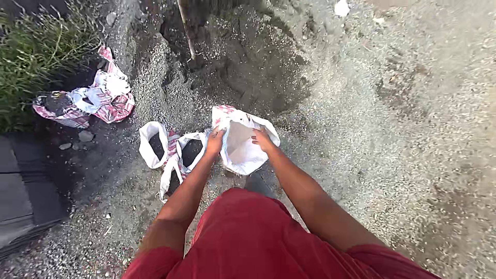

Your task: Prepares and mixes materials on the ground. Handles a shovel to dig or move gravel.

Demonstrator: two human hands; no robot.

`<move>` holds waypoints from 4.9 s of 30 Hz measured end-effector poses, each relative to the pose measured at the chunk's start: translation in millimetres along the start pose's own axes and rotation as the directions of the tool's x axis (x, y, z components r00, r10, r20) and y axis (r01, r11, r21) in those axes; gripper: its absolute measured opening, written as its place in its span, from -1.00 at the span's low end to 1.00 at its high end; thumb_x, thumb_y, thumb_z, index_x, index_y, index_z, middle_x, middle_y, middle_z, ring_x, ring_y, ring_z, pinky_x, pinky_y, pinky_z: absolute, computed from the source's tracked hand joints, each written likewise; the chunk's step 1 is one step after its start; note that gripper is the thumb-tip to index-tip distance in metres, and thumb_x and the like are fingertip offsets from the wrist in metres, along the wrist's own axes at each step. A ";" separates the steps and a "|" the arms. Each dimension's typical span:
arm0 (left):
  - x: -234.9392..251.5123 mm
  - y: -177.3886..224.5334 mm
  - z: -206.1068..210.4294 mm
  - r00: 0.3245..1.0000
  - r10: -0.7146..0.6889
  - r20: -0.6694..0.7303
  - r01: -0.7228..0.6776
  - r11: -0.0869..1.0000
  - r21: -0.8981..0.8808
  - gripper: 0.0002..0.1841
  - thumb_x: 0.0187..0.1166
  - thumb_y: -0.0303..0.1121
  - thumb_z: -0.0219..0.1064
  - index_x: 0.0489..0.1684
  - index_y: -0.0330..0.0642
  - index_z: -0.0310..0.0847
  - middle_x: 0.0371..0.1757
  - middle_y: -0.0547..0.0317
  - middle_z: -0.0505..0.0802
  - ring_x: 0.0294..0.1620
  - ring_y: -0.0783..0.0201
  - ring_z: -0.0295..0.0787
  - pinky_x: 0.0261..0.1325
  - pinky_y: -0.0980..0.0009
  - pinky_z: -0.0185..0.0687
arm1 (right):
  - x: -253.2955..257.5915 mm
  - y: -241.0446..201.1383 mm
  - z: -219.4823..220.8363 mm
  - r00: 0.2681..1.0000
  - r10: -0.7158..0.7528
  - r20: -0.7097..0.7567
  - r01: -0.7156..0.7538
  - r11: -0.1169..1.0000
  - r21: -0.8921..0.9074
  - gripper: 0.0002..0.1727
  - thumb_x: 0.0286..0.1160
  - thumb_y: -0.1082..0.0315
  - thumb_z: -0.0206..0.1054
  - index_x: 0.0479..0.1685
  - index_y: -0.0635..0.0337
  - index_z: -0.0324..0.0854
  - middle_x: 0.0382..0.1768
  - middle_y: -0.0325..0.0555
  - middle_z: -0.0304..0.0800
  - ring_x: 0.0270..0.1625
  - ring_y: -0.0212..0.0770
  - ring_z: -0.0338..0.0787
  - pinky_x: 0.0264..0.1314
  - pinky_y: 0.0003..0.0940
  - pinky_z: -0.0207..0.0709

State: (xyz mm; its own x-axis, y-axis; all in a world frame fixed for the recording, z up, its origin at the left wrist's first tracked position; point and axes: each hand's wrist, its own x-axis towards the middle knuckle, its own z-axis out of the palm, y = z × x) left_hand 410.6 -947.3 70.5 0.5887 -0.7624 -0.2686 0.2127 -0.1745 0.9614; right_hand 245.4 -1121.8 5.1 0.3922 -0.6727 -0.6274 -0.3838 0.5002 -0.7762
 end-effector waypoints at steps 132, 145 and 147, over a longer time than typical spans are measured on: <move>1119.7 340.5 167.7 0.762 -0.609 -0.220 0.223 0.566 -0.794 -0.31 0.80 0.31 -0.29 0.53 -0.06 0.31 0.27 0.03 0.71 0.22 0.14 0.70 0.21 0.03 0.72 | 686.8 -1088.8 -50.7 0.456 -0.314 0.832 0.558 0.830 0.008 -0.32 0.49 0.42 0.47 0.67 0.18 0.42 0.33 0.14 0.72 0.01 -0.12 0.82 -0.06 -0.18 0.74; 1293.9 343.3 338.5 0.657 -0.745 -0.113 0.541 0.572 -0.617 -0.49 0.70 0.30 -0.10 -0.31 0.03 0.33 -0.51 0.24 0.56 -0.50 0.20 0.58 -0.36 0.11 0.66 | 756.5 -807.9 -381.3 0.802 0.330 -0.497 -0.153 0.919 0.363 -0.71 0.67 0.30 0.24 0.27 0.17 0.54 -0.36 -0.15 0.69 -0.54 -0.31 0.62 -0.46 -0.37 0.60; 1320.2 354.6 379.2 0.661 -0.745 -0.085 0.580 0.580 -0.572 -0.52 0.72 0.26 -0.06 -0.33 0.05 0.33 -0.53 0.25 0.55 -0.51 0.21 0.59 -0.34 0.13 0.68 | 774.5 -777.5 -401.4 0.769 0.413 -0.487 -0.179 0.872 0.456 -0.70 0.71 0.26 0.25 0.26 0.19 0.57 -0.38 -0.18 0.65 -0.55 -0.32 0.60 -0.47 -0.38 0.61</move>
State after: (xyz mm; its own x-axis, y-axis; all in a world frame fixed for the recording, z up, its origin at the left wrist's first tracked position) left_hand 967.4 -2252.0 79.2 0.2970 -0.3212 -0.8992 0.9109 -0.1872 0.3677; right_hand 512.1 -2250.5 147.6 -0.2639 -0.5765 -0.7733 -0.0236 0.8054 -0.5923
